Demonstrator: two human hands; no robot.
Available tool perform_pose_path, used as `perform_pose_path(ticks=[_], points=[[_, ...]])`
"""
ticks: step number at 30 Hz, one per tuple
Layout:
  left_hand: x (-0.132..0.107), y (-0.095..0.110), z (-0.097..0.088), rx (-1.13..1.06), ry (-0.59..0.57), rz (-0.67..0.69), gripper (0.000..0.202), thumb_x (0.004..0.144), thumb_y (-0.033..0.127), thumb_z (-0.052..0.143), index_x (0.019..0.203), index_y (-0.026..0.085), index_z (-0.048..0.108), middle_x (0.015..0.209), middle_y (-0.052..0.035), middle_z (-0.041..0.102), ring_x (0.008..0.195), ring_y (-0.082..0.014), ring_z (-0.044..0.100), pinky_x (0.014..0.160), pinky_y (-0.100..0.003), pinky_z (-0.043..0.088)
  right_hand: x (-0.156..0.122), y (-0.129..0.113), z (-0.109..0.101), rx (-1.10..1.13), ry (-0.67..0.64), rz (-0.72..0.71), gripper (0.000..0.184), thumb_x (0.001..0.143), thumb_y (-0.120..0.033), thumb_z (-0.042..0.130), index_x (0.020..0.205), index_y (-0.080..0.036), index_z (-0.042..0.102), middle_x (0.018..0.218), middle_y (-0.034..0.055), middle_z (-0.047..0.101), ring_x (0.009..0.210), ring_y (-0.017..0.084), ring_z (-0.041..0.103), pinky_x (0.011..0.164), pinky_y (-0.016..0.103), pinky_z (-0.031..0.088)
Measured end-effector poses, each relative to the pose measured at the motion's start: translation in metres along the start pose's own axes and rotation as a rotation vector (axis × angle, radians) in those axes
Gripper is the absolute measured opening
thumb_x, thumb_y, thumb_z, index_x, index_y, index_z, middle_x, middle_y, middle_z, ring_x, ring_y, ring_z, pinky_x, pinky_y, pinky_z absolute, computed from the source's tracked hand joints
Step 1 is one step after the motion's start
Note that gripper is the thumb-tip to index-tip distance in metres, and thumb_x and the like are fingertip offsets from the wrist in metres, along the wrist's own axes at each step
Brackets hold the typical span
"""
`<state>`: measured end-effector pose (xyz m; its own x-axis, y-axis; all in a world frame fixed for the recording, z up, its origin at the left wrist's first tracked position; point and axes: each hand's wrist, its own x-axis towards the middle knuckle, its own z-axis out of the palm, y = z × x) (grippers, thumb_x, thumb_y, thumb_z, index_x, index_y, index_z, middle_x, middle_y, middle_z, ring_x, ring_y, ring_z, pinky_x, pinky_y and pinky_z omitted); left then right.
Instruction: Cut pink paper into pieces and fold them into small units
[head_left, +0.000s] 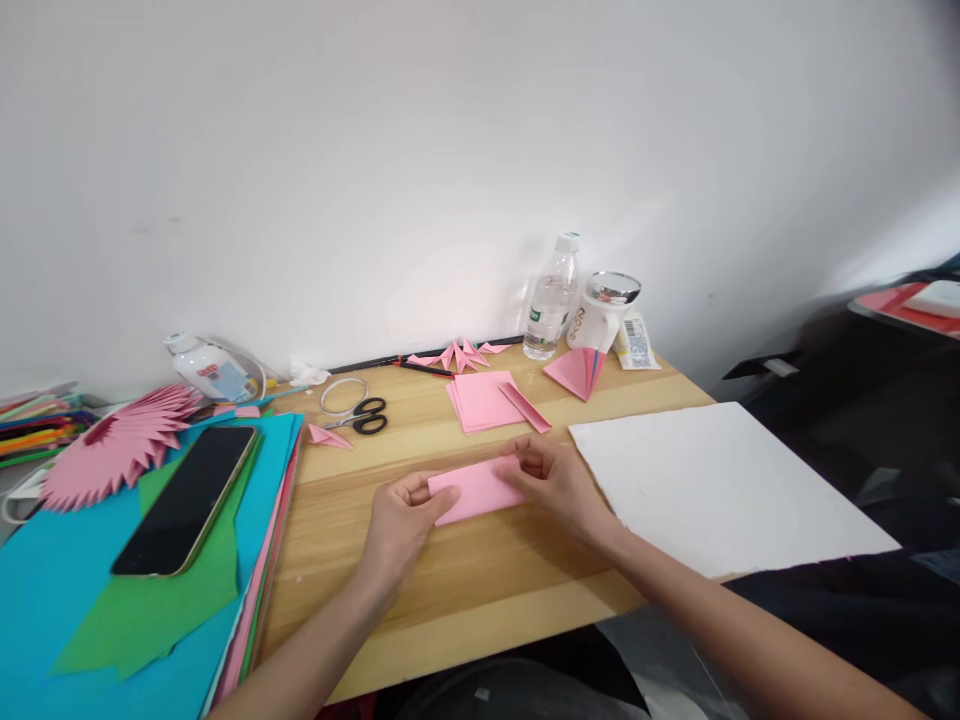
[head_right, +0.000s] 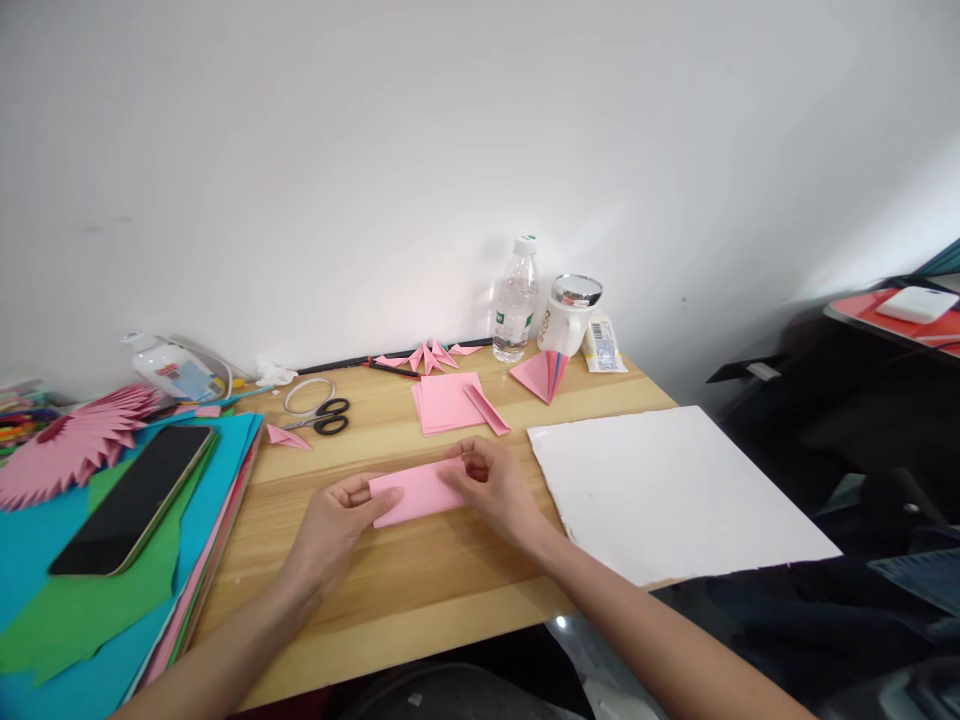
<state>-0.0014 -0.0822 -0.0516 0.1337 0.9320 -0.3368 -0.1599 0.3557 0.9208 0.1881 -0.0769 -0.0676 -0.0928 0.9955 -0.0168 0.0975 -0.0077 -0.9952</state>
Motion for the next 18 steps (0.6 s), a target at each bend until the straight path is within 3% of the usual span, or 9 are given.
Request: perform_pose_path(ticks=[6,9,10,12,14,16,18], points=[[-0.002,0.001,-0.003,0.014,-0.029,-0.004,0.041,0.056,0.036,0.079,0.088,0.012,0.07,0.079,-0.0102,0.073,0.072,-0.0232,0.069,0.067,-0.031,0.053,0.005,0.001,-0.007,-0.028,-0.095,0.058,0.028,0.072,-0.043,0.065,0.08,-0.016,0.064,0.063,-0.0018,0.057,0.053,0.01,0.049,0.049,0.023,0.036],[-0.002,-0.003,-0.008,0.171,0.001,0.066,0.042,0.064,0.036,0.075,0.097,0.01,0.067,0.082,-0.0118,0.073,0.076,-0.0249,0.069,0.07,-0.035,0.055,0.004,0.004,-0.004,-0.095,-0.06,0.071,0.026,0.071,-0.041,0.065,0.078,-0.016,0.065,0.063,-0.0003,0.06,0.053,0.011,0.05,0.049,0.023,0.036],[-0.003,-0.005,-0.011,0.292,0.045,0.169,0.04,0.068,0.033,0.072,0.101,0.011,0.065,0.086,-0.0119,0.073,0.08,-0.0252,0.069,0.073,-0.036,0.055,0.003,0.005,-0.003,-0.127,-0.047,0.076,0.025,0.071,-0.04,0.066,0.078,-0.015,0.066,0.064,0.0002,0.061,0.054,0.011,0.051,0.049,0.023,0.036],[-0.007,-0.012,-0.016,0.66,0.106,0.547,0.034,0.08,0.024,0.061,0.112,0.012,0.059,0.099,-0.0132,0.071,0.098,-0.0255,0.065,0.082,-0.039,0.053,0.001,0.006,-0.001,-0.169,-0.042,0.088,0.024,0.071,-0.038,0.065,0.077,-0.015,0.066,0.065,0.0012,0.063,0.054,0.011,0.052,0.048,0.023,0.036],[-0.014,-0.02,-0.019,1.036,0.023,0.993,0.032,0.088,0.016,0.048,0.12,0.014,0.053,0.115,-0.0135,0.064,0.117,-0.024,0.053,0.095,-0.043,0.046,-0.002,0.007,0.002,-0.177,-0.07,0.103,0.022,0.072,-0.036,0.064,0.077,-0.014,0.066,0.066,0.0017,0.064,0.055,0.012,0.053,0.049,0.022,0.036],[-0.02,-0.028,-0.02,1.17,-0.142,1.187,0.029,0.09,0.013,0.043,0.116,0.016,0.056,0.118,-0.0098,0.063,0.122,-0.021,0.048,0.102,-0.042,0.041,-0.004,0.007,0.004,-0.18,-0.104,0.11,0.02,0.073,-0.032,0.062,0.078,-0.013,0.066,0.068,0.0022,0.065,0.056,0.012,0.054,0.05,0.022,0.037],[-0.023,-0.033,-0.019,1.34,-0.247,1.291,0.03,0.091,0.01,0.038,0.113,0.011,0.057,0.118,-0.0122,0.063,0.122,-0.0227,0.048,0.101,-0.041,0.042,-0.005,0.007,0.006,-0.225,-0.122,0.095,0.016,0.076,-0.028,0.06,0.078,-0.013,0.066,0.07,0.0028,0.066,0.059,0.012,0.056,0.052,0.022,0.039]])
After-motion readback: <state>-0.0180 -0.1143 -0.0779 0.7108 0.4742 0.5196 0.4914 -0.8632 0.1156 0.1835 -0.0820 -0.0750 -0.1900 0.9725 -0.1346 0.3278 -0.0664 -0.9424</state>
